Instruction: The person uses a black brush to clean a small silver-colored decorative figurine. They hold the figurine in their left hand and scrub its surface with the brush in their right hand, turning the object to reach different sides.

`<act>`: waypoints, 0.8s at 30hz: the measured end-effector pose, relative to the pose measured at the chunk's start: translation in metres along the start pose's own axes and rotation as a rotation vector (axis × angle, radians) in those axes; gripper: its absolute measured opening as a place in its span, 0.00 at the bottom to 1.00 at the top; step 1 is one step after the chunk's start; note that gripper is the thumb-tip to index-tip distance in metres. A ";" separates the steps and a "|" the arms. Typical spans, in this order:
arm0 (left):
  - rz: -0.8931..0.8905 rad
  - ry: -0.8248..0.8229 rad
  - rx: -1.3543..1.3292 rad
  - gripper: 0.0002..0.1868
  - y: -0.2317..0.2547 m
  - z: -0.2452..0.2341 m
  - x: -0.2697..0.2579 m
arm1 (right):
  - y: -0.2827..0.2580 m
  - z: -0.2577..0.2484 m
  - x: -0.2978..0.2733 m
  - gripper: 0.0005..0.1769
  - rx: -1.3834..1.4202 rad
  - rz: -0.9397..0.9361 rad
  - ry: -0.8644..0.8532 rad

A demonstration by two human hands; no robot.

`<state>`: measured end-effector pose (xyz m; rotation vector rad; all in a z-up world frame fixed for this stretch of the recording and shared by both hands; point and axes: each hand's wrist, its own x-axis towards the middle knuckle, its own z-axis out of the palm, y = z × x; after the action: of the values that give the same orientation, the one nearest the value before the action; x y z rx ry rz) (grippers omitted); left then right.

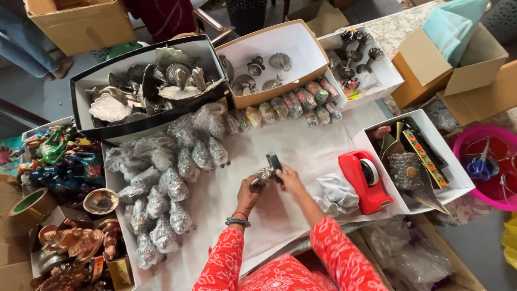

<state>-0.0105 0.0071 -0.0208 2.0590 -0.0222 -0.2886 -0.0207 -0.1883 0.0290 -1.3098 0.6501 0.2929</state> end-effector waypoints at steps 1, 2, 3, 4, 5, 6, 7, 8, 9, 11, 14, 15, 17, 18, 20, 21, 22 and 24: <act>-0.002 0.004 0.002 0.28 0.000 -0.001 -0.001 | -0.007 -0.007 0.003 0.30 0.000 0.001 -0.005; 0.017 -0.007 -0.011 0.28 0.000 -0.003 -0.001 | -0.016 -0.013 0.007 0.30 -0.051 -0.016 -0.109; 0.036 -0.017 -0.025 0.27 0.001 -0.004 0.000 | -0.025 -0.018 0.012 0.30 -0.102 -0.033 -0.212; 0.034 -0.015 -0.024 0.27 0.010 -0.009 -0.003 | -0.036 -0.021 0.007 0.30 -0.103 -0.032 -0.215; 0.019 -0.035 -0.017 0.27 0.018 -0.014 -0.005 | -0.047 -0.024 0.003 0.30 -0.187 -0.048 -0.292; 0.002 -0.057 -0.013 0.27 0.027 -0.018 -0.008 | -0.058 -0.028 -0.002 0.30 -0.271 -0.061 -0.367; -0.002 -0.057 -0.014 0.27 0.025 -0.017 -0.009 | -0.059 -0.033 -0.005 0.30 -0.273 -0.057 -0.368; 0.000 -0.075 0.007 0.27 0.024 -0.017 -0.007 | -0.063 -0.037 -0.007 0.30 -0.315 -0.036 -0.405; 0.003 -0.093 0.028 0.26 0.023 -0.017 -0.006 | -0.067 -0.042 -0.009 0.30 -0.357 -0.016 -0.442; -0.009 -0.104 0.024 0.26 0.028 -0.021 -0.006 | -0.069 -0.041 -0.006 0.30 -0.361 -0.013 -0.462; 0.013 -0.111 0.038 0.26 0.023 -0.018 -0.001 | -0.074 -0.035 0.000 0.30 -0.380 -0.046 -0.502; 0.046 -0.106 0.054 0.26 0.018 -0.017 0.000 | -0.075 -0.031 0.003 0.30 -0.399 -0.082 -0.522; 0.053 -0.102 0.030 0.26 0.014 -0.016 0.000 | -0.078 -0.031 0.004 0.30 -0.419 -0.089 -0.531; 0.065 -0.099 0.005 0.26 0.013 -0.015 0.001 | -0.080 -0.030 0.005 0.30 -0.441 -0.100 -0.536; 0.026 -0.115 0.003 0.26 0.023 -0.020 -0.001 | -0.071 -0.040 0.011 0.30 -0.443 -0.072 -0.520; -0.009 -0.132 0.002 0.26 0.028 -0.022 -0.002 | -0.067 -0.045 0.014 0.31 -0.444 -0.045 -0.501; -0.009 -0.128 0.001 0.26 0.027 -0.022 -0.002 | -0.064 -0.044 0.016 0.31 -0.447 -0.047 -0.503; 0.029 -0.128 0.068 0.26 0.024 -0.020 -0.001 | -0.057 -0.045 0.019 0.31 -0.431 0.005 -0.454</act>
<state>-0.0048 0.0127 0.0097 2.1030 -0.1420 -0.4057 0.0134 -0.2489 0.0582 -1.5795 0.2064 0.7401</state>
